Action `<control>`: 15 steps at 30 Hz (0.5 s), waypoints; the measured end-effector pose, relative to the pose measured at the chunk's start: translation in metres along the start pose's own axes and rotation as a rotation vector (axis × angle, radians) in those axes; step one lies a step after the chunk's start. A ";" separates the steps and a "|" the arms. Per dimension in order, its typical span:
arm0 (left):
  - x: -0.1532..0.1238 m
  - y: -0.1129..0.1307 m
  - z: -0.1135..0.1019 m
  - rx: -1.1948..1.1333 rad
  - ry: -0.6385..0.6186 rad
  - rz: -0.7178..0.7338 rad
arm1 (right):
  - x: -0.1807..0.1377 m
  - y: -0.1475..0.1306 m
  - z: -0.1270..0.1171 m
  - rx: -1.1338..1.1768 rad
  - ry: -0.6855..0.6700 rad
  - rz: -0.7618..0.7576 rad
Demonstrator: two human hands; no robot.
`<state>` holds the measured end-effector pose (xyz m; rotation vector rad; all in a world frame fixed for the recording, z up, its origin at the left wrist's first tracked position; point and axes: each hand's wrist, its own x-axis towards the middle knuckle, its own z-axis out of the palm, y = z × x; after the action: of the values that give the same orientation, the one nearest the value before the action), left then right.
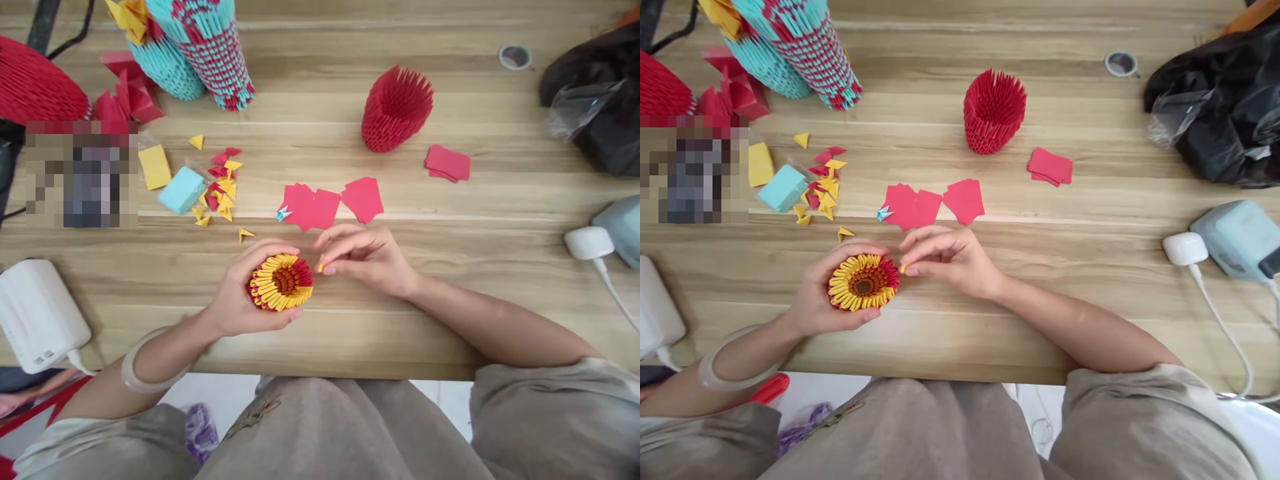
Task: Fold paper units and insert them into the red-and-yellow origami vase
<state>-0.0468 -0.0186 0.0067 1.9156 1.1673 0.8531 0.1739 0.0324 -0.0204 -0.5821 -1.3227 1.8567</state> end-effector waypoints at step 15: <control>-0.003 0.002 0.000 -0.081 -0.093 -0.018 | -0.001 -0.001 0.001 -0.126 0.064 -0.019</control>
<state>-0.0468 -0.0217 0.0083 1.8564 1.0763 0.7814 0.1743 0.0308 -0.0194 -0.6866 -1.4051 1.7343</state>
